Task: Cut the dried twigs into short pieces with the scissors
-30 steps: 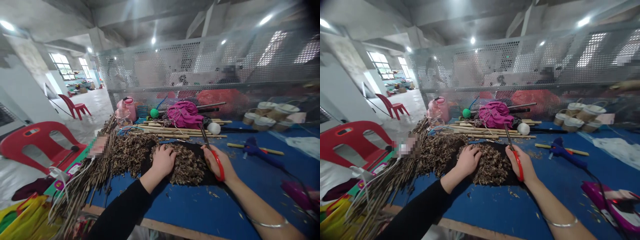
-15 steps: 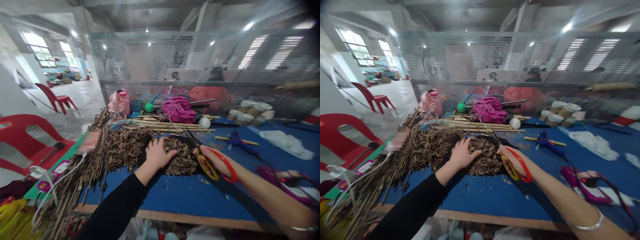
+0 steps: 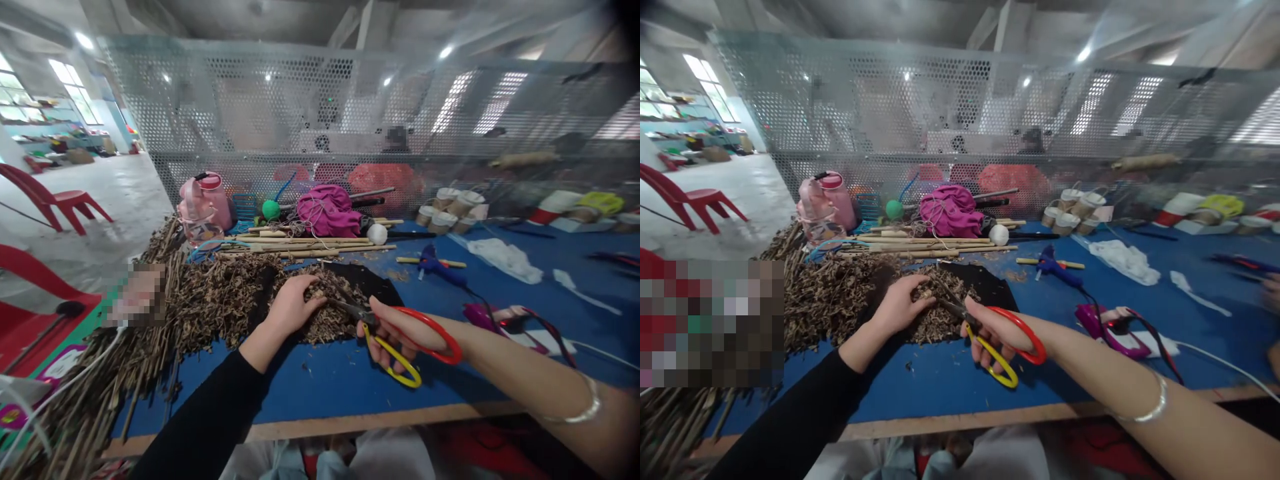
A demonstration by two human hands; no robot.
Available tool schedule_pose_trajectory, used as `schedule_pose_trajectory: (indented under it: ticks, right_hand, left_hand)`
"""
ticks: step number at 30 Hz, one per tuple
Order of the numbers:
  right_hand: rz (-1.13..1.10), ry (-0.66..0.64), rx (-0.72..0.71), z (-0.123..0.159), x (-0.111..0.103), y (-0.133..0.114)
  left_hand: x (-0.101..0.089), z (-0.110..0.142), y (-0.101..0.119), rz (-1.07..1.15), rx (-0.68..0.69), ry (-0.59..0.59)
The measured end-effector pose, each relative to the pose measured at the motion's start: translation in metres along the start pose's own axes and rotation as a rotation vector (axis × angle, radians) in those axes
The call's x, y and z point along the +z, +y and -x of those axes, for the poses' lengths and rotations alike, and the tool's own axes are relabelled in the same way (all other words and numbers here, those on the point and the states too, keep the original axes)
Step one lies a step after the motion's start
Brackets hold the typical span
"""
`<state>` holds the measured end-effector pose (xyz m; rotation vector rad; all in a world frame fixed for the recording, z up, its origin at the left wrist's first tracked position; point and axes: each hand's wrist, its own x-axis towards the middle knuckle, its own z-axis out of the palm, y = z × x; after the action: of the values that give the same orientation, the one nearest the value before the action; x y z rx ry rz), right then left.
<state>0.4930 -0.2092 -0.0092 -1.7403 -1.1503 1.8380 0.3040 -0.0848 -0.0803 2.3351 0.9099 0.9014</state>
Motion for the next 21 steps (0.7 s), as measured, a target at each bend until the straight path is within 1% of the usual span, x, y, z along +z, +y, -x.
schedule_pose_trajectory:
  ticks: [2, 5, 8, 11, 13, 17, 19, 21]
  right_hand:
    - [0.002, -0.003, 0.004, -0.004, 0.002, -0.005]
    - [0.021, -0.005, 0.011, -0.01, 0.004, -0.011]
    - [0.015, -0.005, 0.01, -0.016, 0.006, -0.014]
    - [0.0, -0.012, 0.006, -0.018, 0.008, -0.015]
    - [0.008, -0.009, 0.001, -0.016, 0.009, -0.015]
    - [0.044, -0.01, -0.005, -0.001, 0.004, -0.013]
    - [0.048, -0.015, -0.011, 0.007, -0.001, -0.009]
    - [0.035, -0.017, -0.019, 0.015, -0.005, -0.005]
  left_hand:
    - [-0.002, 0.002, 0.005, 0.029, 0.022, -0.015]
    - [-0.001, 0.004, 0.01, 0.067, -0.015, 0.044]
    - [0.002, 0.003, 0.008, 0.09, -0.055, 0.105]
    - [0.005, 0.003, 0.005, 0.087, -0.105, 0.099]
    - [0.003, 0.003, 0.004, 0.08, -0.134, 0.092]
    - [-0.007, 0.002, 0.0, 0.035, -0.24, 0.161]
    - [-0.014, -0.005, -0.003, -0.054, -0.288, 0.191]
    - [-0.019, -0.021, -0.007, -0.146, -0.284, 0.18]
